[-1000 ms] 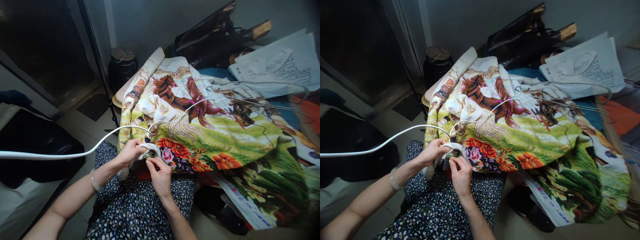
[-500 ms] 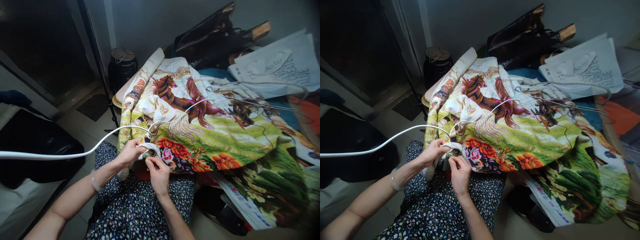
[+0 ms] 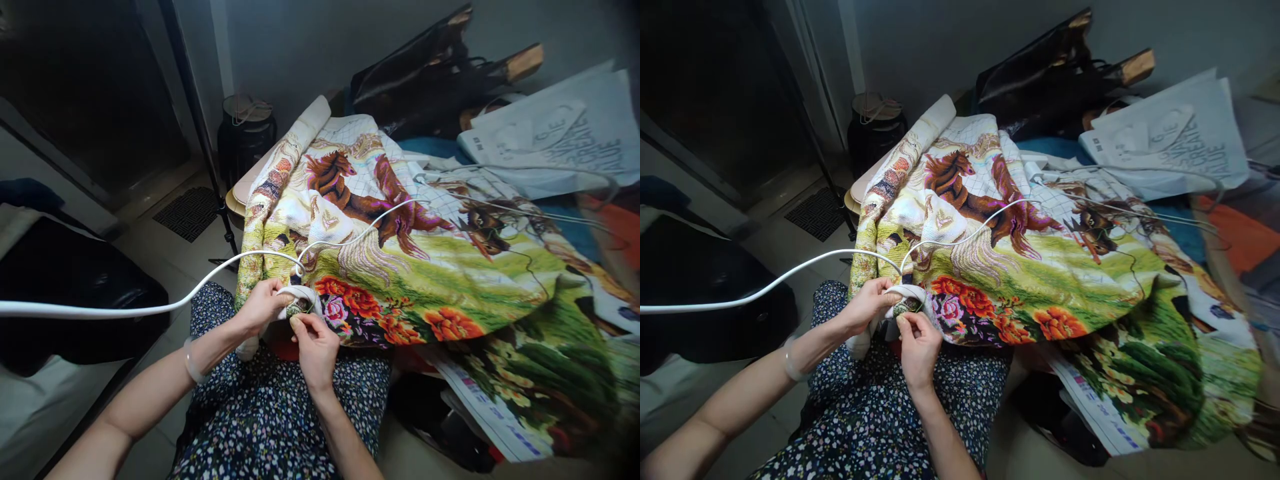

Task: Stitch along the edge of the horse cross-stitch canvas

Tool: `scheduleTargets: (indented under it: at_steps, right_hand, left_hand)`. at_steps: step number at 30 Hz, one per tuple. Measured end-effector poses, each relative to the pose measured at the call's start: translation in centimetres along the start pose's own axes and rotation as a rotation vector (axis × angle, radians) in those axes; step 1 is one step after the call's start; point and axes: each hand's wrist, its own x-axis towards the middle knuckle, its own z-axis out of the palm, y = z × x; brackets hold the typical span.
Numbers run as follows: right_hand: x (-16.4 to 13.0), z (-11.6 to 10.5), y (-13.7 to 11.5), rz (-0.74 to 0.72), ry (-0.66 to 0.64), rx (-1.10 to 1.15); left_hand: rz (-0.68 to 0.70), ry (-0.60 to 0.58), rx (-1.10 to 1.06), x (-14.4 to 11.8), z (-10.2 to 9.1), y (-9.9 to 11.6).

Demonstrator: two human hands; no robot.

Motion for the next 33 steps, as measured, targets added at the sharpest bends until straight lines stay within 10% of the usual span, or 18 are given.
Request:
scheduleTargets:
  at_steps: [9,22,29,33]
  right_hand:
    - [-0.1,-0.7,0.2,-0.250,0.002,-0.306]
    - [5.0,-2.7,-2.1,-0.104,-0.392,0.025]
    - [2.5,-5.1,-1.8,-0.546,-0.428,0.015]
    - [0.9,-6.2,-1.1,-0.619,-0.476,-0.021]
  left_hand:
    - [0.305,0.075,0.570,-1.1,-0.7,-1.0]
    - [0.254,-0.108,0.244,-1.6,-1.5,-1.6]
    - [1.328,0.287,0.886,-2.4,-1.9,-5.6]
    - [1.464,0.304,0.913,-2.8,-2.3,-5.8]
